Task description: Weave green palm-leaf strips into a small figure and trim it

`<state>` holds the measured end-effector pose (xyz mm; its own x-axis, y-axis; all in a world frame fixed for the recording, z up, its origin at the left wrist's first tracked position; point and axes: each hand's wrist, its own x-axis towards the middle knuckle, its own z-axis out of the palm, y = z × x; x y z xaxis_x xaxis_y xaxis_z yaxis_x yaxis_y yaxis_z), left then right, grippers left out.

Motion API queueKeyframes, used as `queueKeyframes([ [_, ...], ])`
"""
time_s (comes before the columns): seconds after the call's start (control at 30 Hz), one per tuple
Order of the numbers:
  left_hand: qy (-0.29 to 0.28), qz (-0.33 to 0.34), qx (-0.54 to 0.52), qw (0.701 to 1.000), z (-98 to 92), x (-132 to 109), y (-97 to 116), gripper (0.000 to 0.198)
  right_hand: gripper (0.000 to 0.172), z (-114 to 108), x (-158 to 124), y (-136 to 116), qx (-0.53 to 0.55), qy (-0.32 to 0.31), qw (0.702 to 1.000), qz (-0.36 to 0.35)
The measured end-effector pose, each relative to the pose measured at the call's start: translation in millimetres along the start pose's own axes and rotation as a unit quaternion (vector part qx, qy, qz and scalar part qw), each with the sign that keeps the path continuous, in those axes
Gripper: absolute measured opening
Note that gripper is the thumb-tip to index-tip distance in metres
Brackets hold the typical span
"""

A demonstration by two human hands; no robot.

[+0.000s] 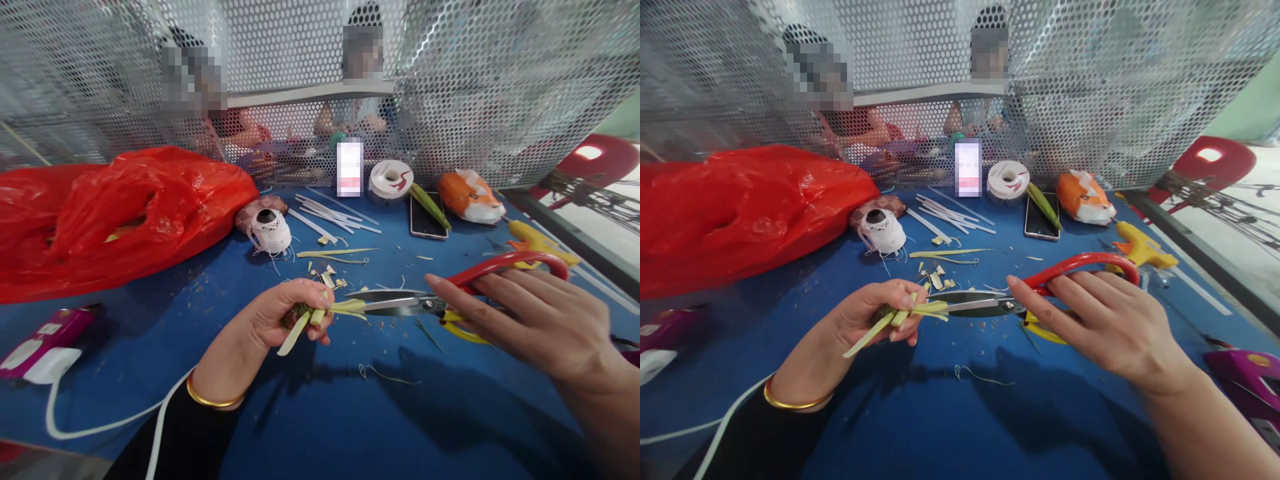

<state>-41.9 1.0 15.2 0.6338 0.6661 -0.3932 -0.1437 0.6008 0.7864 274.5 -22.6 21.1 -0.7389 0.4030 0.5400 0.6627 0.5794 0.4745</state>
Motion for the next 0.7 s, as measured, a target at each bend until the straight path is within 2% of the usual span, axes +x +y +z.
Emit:
queueKeyframes([
  [0.2, 0.006, -0.001, 0.009, 1.0, -0.4, 0.5, 1.7, 0.011, 0.07, 0.5, -2.0, 1.8, -0.007, 0.006, 1.0, 0.009],
  [0.43, -0.016, -0.033, -0.021, 0.999, -4.9, 5.5, 1.1, 0.011, 0.072, -0.7, -2.8, 3.2, -0.008, 0.003, 1.0, -0.023],
  [0.7, -0.036, -0.029, -0.033, 0.998, -10.2, 9.0, -0.9, 0.008, 0.068, -1.0, -7.4, 0.8, 0.045, -0.029, 0.998, 0.028],
])
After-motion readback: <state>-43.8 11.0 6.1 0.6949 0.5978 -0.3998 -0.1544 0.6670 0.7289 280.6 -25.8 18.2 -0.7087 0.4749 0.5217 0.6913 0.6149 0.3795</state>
